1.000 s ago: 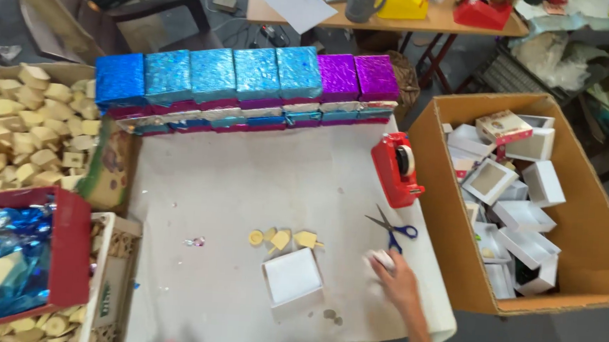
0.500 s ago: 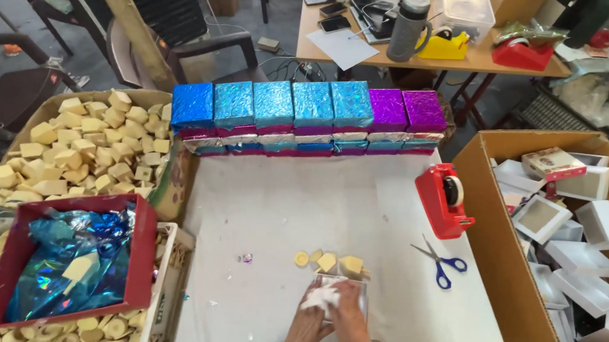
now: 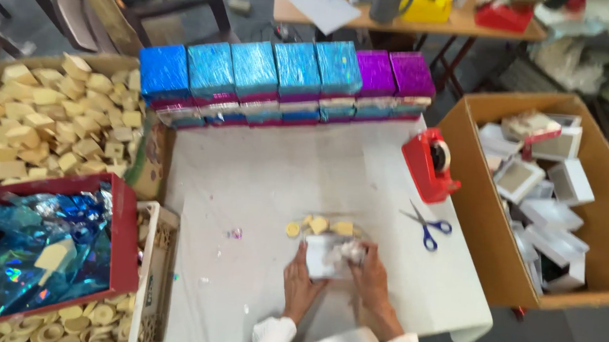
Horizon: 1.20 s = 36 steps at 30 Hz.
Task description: The person wipes small, light-colored soap pieces with a white cloth on a table. They then place the soap pieces into a small white box, close the box with a decorative lid, and wipe the exterior of the box with the cloth.
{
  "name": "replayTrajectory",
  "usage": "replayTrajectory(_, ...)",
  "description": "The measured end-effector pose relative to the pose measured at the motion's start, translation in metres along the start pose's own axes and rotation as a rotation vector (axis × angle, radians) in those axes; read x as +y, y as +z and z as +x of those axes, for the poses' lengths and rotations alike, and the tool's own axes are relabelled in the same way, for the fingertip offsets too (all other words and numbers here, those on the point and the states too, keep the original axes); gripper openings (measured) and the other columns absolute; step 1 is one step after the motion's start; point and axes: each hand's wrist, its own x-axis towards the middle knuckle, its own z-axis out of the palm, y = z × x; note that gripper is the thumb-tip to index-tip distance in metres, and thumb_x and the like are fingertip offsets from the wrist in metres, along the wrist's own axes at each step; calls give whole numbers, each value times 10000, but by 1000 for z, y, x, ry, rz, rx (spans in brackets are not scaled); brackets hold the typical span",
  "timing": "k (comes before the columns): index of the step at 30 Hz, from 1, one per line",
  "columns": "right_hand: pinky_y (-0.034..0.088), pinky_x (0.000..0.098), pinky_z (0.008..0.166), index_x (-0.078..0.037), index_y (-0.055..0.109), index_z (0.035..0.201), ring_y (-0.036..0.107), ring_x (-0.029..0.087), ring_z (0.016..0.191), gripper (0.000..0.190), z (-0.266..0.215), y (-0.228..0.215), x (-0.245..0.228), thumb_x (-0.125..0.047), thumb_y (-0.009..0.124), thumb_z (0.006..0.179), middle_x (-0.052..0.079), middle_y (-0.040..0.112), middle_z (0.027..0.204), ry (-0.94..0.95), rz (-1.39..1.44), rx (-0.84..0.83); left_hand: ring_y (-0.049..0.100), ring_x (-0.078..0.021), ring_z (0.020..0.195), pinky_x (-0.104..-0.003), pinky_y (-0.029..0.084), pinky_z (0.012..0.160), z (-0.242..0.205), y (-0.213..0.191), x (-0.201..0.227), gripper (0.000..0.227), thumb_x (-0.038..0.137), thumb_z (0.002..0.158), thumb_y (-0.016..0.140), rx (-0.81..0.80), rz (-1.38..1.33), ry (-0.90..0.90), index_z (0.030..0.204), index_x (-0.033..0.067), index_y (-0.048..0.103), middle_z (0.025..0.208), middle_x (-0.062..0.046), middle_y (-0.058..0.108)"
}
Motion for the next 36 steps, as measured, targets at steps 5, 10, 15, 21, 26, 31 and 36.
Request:
replayTrajectory(5, 555, 432, 823, -105, 456, 1261, 694, 366, 1029, 524, 7, -23, -12, -84, 772, 844, 159, 690, 1131, 122, 60, 66, 462, -365, 1355, -486, 336, 1069, 1, 4, -9, 1088, 500, 702, 907, -56, 137, 5, 1518, 48, 346, 1532, -192, 420)
replayTrajectory(10, 561, 349, 834, -71, 456, 1243, 669, 239, 1014, 506, 13, -6, 56, -59, 799, 871, 112, 633, 1117, 207, 416, 138, 454, -375, 1369, -491, 315, 1106, -2, -2, -7, 1057, 452, 732, 900, 31, 64, 79, 1525, 18, 353, 1546, -201, 424)
replayTrajectory(15, 561, 302, 859, -71, 565, 1111, 646, 169, 1008, 382, 15, -17, -13, -41, 830, 837, 87, 678, 1088, 214, 402, 162, 499, -349, 1352, -487, 337, 1098, -2, -4, -6, 1094, 450, 678, 929, 17, 7, 8, 1522, 31, 374, 1527, -179, 490)
replayTrajectory(21, 554, 374, 890, -72, 599, 1090, 674, 304, 1083, 448, 21, -12, -68, 64, 793, 710, 121, 661, 1158, -197, 173, 39, 510, -353, 1329, -503, 359, 1091, -1, 0, -9, 1023, 457, 631, 956, 74, -21, -33, 1426, 45, 460, 1476, -157, 537)
replayTrajectory(26, 530, 438, 903, -97, 616, 1114, 620, 376, 1136, 393, 17, 26, -32, -44, 774, 759, 128, 579, 1280, -188, -97, -109, 502, -353, 1329, -507, 360, 1088, -4, 5, -13, 1000, 446, 615, 973, 76, -4, -16, 1378, 41, 468, 1477, -155, 519)
replayTrajectory(31, 437, 544, 977, -100, 637, 1148, 475, 462, 1221, 447, 4, 43, -7, -236, 829, 768, 165, 542, 1256, -397, -377, -205, 453, -357, 1402, -505, 351, 1118, -5, 5, -16, 1030, 317, 599, 951, 51, 0, 20, 1445, 4, 455, 1554, -157, 459)
replayTrajectory(36, 479, 471, 936, -146, 721, 1105, 548, 349, 1142, 369, 25, 29, 6, -119, 764, 740, 63, 635, 1199, -439, -445, -255, 368, -393, 1430, -536, 288, 1129, 5, 1, -5, 1008, 379, 591, 1004, 2, 8, -46, 1356, 21, 456, 1567, -173, 418)
